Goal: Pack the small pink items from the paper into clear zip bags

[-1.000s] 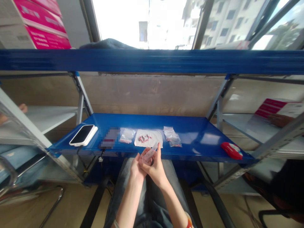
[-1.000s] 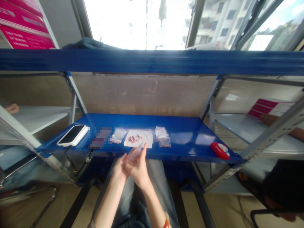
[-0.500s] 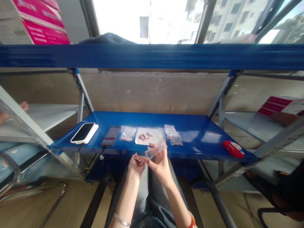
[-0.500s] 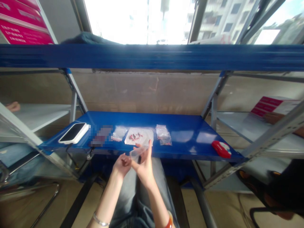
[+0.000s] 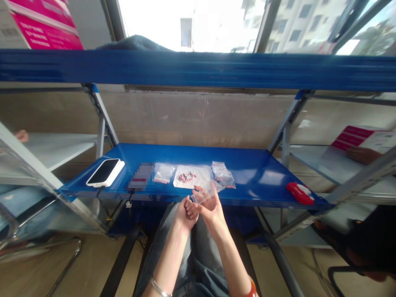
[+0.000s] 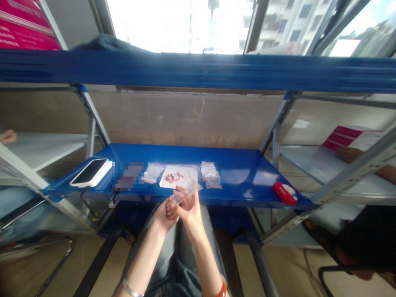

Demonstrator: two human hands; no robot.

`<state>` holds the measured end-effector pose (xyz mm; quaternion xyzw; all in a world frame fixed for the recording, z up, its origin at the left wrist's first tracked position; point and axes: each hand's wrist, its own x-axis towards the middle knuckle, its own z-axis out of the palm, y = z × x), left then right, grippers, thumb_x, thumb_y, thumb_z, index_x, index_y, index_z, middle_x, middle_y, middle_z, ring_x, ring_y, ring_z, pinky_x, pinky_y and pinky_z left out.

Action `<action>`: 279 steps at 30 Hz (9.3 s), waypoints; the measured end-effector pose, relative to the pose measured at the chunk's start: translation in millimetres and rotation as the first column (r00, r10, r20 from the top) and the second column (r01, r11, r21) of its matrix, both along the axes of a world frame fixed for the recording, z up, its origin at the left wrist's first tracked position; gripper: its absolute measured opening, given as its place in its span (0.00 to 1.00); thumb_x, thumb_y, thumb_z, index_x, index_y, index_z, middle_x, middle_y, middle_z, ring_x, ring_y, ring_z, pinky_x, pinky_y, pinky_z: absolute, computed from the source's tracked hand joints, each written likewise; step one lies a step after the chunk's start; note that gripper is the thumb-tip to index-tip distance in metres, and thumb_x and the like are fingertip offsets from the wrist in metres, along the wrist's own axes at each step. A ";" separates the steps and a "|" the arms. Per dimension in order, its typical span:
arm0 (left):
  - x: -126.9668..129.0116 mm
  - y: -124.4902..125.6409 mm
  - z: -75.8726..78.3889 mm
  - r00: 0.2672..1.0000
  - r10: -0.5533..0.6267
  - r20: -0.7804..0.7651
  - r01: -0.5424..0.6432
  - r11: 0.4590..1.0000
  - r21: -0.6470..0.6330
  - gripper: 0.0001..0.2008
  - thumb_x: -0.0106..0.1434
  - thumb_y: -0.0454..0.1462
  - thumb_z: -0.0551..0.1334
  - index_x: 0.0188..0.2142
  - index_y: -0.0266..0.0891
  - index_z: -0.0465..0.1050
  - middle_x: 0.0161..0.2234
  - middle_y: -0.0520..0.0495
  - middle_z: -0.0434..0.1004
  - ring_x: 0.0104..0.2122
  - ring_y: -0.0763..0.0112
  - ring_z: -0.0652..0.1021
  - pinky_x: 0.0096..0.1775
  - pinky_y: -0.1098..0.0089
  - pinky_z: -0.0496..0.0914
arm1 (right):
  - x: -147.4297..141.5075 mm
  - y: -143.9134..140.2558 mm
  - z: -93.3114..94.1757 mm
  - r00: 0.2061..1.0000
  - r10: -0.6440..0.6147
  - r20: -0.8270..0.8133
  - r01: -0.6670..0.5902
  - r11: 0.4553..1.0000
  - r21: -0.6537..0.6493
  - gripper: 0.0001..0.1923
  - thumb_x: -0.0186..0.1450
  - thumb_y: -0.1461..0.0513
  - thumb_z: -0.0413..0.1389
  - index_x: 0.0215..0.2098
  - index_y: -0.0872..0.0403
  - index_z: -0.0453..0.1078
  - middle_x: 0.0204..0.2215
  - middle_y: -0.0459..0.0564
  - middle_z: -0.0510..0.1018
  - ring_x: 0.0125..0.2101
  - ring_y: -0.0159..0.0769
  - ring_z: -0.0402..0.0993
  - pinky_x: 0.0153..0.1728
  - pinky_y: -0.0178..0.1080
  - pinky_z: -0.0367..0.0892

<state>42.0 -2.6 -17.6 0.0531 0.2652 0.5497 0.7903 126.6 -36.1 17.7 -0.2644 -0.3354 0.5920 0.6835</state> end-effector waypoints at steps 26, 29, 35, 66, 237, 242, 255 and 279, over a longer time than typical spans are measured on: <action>30.7 111.1 3.8 0.218 0.499 -0.839 0.527 0.663 0.531 0.11 0.53 0.35 0.64 0.18 0.41 0.64 0.21 0.48 0.65 0.31 0.62 0.71 0.38 0.70 0.62 | 51.4 12.3 8.0 0.968 -0.246 -0.040 0.242 0.966 -0.087 0.38 0.49 0.63 0.65 0.55 0.52 0.56 0.41 0.51 0.77 0.49 0.41 0.71 0.54 0.49 0.59; 30.0 112.1 2.5 0.217 0.498 -0.839 0.544 0.652 0.528 0.10 0.54 0.32 0.63 0.19 0.40 0.65 0.22 0.47 0.65 0.33 0.61 0.71 0.41 0.68 0.61 | 50.7 11.6 8.2 0.969 -0.237 -0.061 0.231 0.968 -0.097 0.39 0.49 0.64 0.65 0.56 0.52 0.55 0.41 0.52 0.77 0.48 0.41 0.71 0.55 0.48 0.58; 29.2 110.4 3.7 0.211 0.534 -0.818 0.555 0.623 0.551 0.10 0.54 0.31 0.62 0.20 0.40 0.64 0.26 0.45 0.67 0.38 0.59 0.71 0.46 0.67 0.60 | 50.6 10.7 6.9 0.976 -0.207 -0.061 0.201 0.975 -0.091 0.39 0.47 0.64 0.66 0.55 0.52 0.57 0.41 0.53 0.76 0.49 0.43 0.70 0.54 0.52 0.59; -11.1 -13.8 61.8 0.520 0.417 -0.745 0.119 0.829 0.547 0.13 0.54 0.44 0.64 0.32 0.35 0.76 0.27 0.47 0.79 0.31 0.66 0.78 0.33 0.72 0.69 | 27.3 -4.9 9.0 0.918 0.358 0.170 -0.324 0.925 -0.200 0.14 0.55 0.58 0.61 0.37 0.56 0.72 0.29 0.51 0.78 0.31 0.38 0.76 0.33 0.40 0.71; -64.9 -26.6 90.0 0.291 0.527 -0.798 0.464 0.652 0.600 0.17 0.54 0.39 0.64 0.45 0.43 0.74 0.51 0.45 0.72 0.53 0.60 0.70 0.56 0.60 0.62 | -0.4 22.9 39.5 0.849 0.112 0.516 -0.124 0.992 -0.011 0.19 0.57 0.49 0.57 0.29 0.58 0.72 0.20 0.47 0.74 0.14 0.25 0.62 0.17 0.30 0.58; -61.1 -27.4 90.7 0.188 0.612 -0.768 0.400 0.667 0.629 0.09 0.59 0.42 0.60 0.29 0.39 0.72 0.32 0.48 0.77 0.37 0.65 0.76 0.44 0.66 0.68 | 2.0 20.7 41.5 0.774 0.088 0.628 -0.111 0.994 -0.003 0.21 0.57 0.48 0.56 0.26 0.59 0.72 0.19 0.48 0.75 0.14 0.26 0.63 0.13 0.29 0.57; -59.6 -33.4 95.6 0.495 0.288 -0.820 0.524 0.653 0.546 0.18 0.61 0.45 0.57 0.19 0.37 0.69 0.18 0.49 0.74 0.22 0.69 0.75 0.29 0.71 0.67 | -15.8 8.2 47.8 0.817 0.340 0.467 -0.369 0.929 -0.030 0.23 0.59 0.46 0.54 0.19 0.54 0.59 0.10 0.41 0.66 0.08 0.22 0.55 0.10 0.28 0.47; -60.7 -17.7 86.6 0.246 0.483 -0.840 0.596 0.608 0.524 0.13 0.64 0.41 0.51 0.27 0.41 0.69 0.20 0.53 0.70 0.21 0.73 0.71 0.24 0.75 0.64 | -1.2 26.8 24.6 0.696 0.247 0.674 -0.266 0.961 -0.078 0.23 0.62 0.44 0.47 0.21 0.53 0.55 0.09 0.38 0.61 0.10 0.25 0.58 0.12 0.29 0.49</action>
